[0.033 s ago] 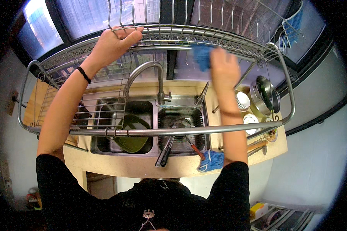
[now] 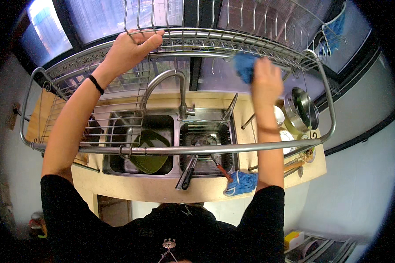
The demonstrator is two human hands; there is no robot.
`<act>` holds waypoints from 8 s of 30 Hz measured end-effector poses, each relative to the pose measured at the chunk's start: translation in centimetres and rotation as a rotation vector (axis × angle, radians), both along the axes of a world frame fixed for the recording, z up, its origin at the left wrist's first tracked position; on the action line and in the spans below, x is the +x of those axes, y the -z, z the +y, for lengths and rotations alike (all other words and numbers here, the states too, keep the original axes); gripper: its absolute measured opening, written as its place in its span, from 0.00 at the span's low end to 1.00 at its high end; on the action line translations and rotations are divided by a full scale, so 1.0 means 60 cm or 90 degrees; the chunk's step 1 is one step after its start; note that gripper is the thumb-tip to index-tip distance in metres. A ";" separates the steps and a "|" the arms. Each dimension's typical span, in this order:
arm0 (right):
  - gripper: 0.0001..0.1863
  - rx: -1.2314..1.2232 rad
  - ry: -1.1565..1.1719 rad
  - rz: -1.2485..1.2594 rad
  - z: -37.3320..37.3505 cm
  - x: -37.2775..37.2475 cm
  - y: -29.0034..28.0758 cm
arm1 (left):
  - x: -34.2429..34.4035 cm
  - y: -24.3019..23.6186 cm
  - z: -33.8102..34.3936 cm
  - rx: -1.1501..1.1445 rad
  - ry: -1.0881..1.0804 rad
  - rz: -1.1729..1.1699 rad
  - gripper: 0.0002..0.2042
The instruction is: The person wipes a metal dish rack using a blue cloth, cleaning the rails and frame of the rack over a kitchen sink.
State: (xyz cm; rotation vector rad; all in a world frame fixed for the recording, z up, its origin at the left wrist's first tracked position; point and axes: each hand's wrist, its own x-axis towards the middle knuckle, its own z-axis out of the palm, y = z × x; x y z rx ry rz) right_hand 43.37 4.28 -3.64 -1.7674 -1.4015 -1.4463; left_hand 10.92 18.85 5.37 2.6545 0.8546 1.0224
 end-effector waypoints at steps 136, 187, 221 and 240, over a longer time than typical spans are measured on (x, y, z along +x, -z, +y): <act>0.21 -0.142 -0.386 0.162 0.120 -0.289 0.026 | 0.003 0.009 0.008 0.082 -0.006 -0.015 0.30; 0.14 -0.096 -1.400 1.528 -0.197 -0.242 0.106 | -0.013 0.025 0.017 -0.144 0.018 -0.113 0.19; 0.20 -0.154 0.180 0.718 -0.031 0.186 0.202 | -0.010 0.025 0.029 -0.021 0.083 -0.064 0.22; 0.19 -0.025 0.145 0.597 -0.016 0.184 0.157 | -0.009 0.027 0.031 -0.023 0.102 -0.078 0.22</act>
